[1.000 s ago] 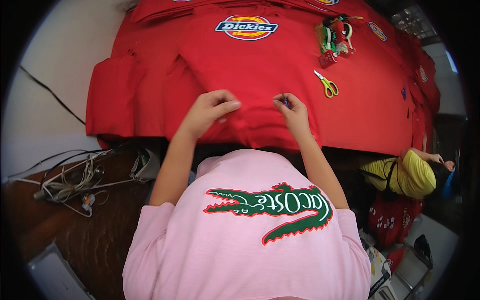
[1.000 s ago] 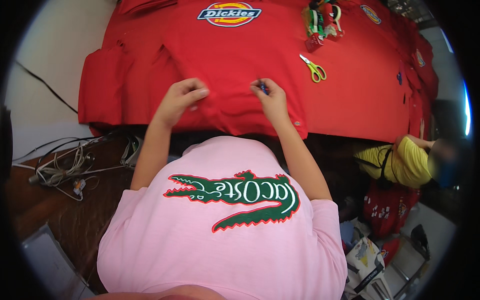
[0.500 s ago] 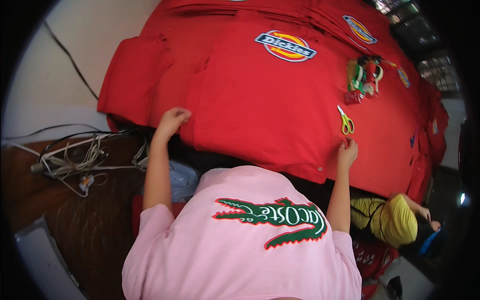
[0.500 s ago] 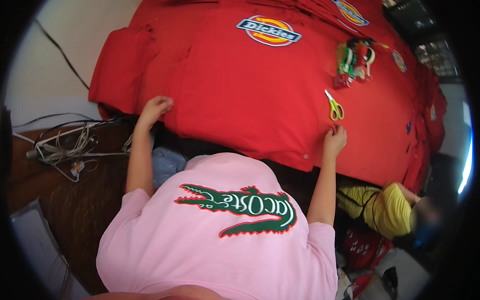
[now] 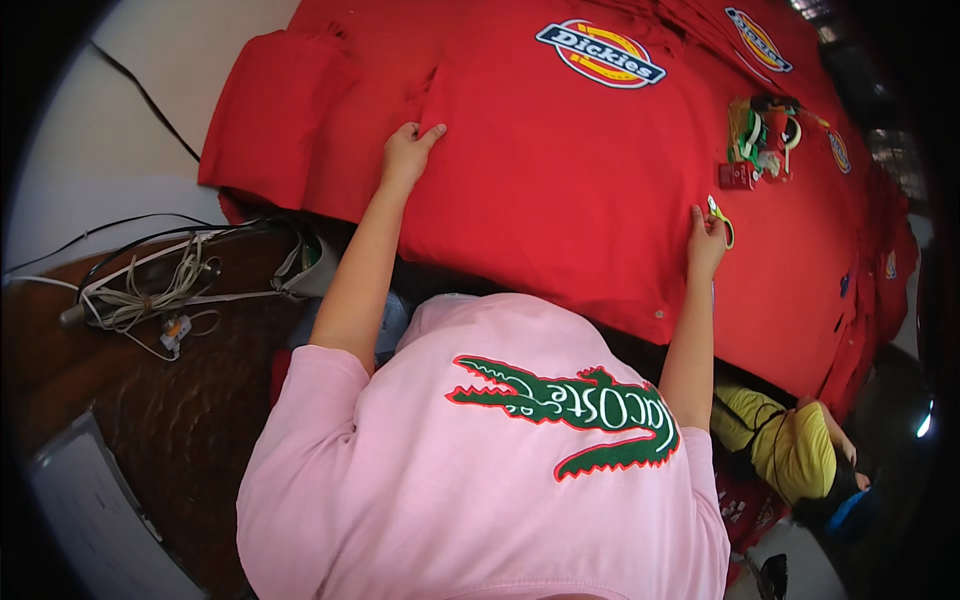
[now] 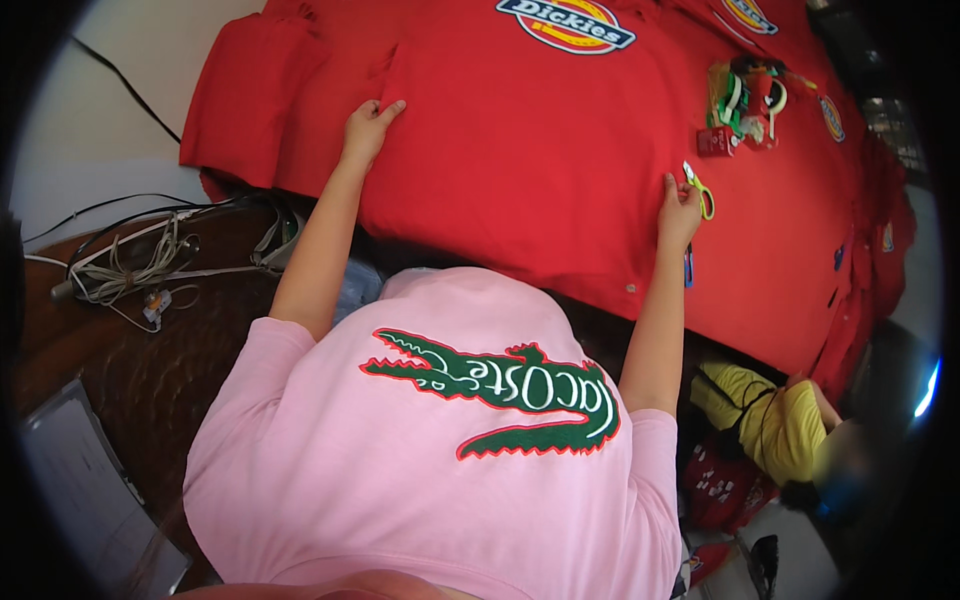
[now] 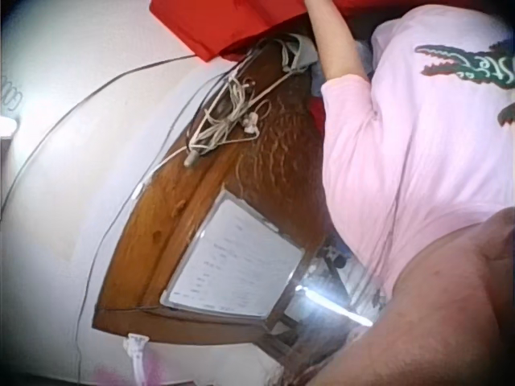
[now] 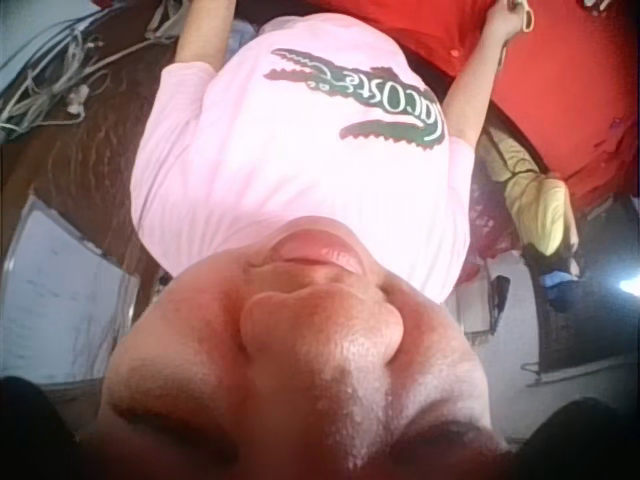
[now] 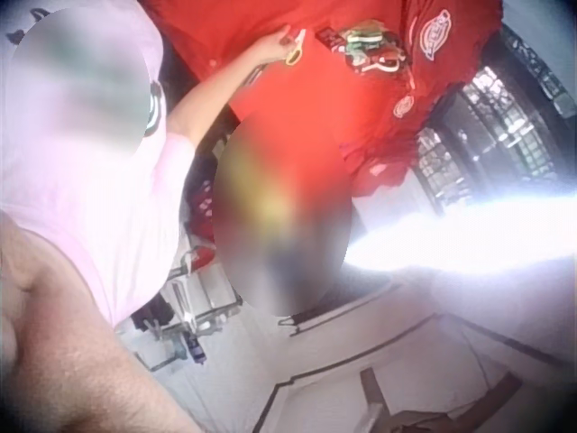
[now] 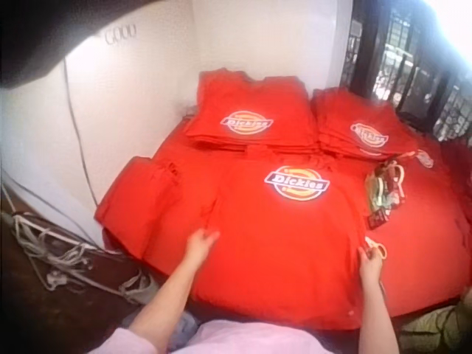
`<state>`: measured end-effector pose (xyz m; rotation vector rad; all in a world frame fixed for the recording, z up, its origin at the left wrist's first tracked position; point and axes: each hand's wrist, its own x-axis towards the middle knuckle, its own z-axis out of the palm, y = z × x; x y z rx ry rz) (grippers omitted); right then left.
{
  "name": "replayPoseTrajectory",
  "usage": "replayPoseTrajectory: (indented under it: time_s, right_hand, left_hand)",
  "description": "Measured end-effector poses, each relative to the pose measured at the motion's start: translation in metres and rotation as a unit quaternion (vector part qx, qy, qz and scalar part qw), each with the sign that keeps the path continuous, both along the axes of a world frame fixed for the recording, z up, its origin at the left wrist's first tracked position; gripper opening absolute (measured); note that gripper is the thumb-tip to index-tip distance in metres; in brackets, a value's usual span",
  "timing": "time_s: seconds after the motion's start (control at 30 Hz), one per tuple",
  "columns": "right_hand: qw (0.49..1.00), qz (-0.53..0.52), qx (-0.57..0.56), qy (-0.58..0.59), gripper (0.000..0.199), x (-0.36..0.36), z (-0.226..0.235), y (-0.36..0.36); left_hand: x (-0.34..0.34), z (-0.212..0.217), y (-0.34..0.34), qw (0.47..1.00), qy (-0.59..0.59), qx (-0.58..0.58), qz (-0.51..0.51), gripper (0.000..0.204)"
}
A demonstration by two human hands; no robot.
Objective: The person picks up red sleeveless shirts from a pile, stretches the necklines, and uses a small pair of nippers to trim loose threads from the seams before stacking them on a table.
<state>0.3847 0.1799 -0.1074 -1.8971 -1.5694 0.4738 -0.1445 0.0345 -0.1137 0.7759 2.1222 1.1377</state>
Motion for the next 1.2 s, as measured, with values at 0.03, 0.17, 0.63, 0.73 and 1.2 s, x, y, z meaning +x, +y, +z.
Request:
replayPoseTrajectory:
  time_s: [0.03, 0.17, 0.63, 0.73, 1.2]
  right_hand:
    - [0.999, -0.001, -0.039, 0.017, 0.047, -0.003, 0.006, -0.006]
    - [0.994, 0.016, -0.076, -0.082, 0.051, 0.030, -0.012, -0.022]
    - [0.996, -0.022, 0.025, -0.086, 0.055, 0.029, -0.012, -0.036]
    - [0.996, -0.030, -0.034, -0.076, 0.053, 0.045, -0.022, -0.029]
    - [0.999, -0.004, -0.036, -0.038, 0.042, 0.043, -0.004, -0.093]
  left_hand:
    - [0.003, -0.002, -0.003, 1.000, 0.005, 0.003, 0.000, 0.043]
    - [0.006, -0.008, -0.015, 0.995, -0.053, 0.084, 0.004, 0.041]
    - [-0.002, 0.008, -0.039, 0.990, 0.126, 0.064, 0.005, 0.038]
    - [-0.017, 0.001, -0.039, 0.983, 0.157, 0.091, -0.027, 0.047]
    - [0.018, -0.005, -0.103, 0.999, 0.047, 0.009, -0.012, 0.041]
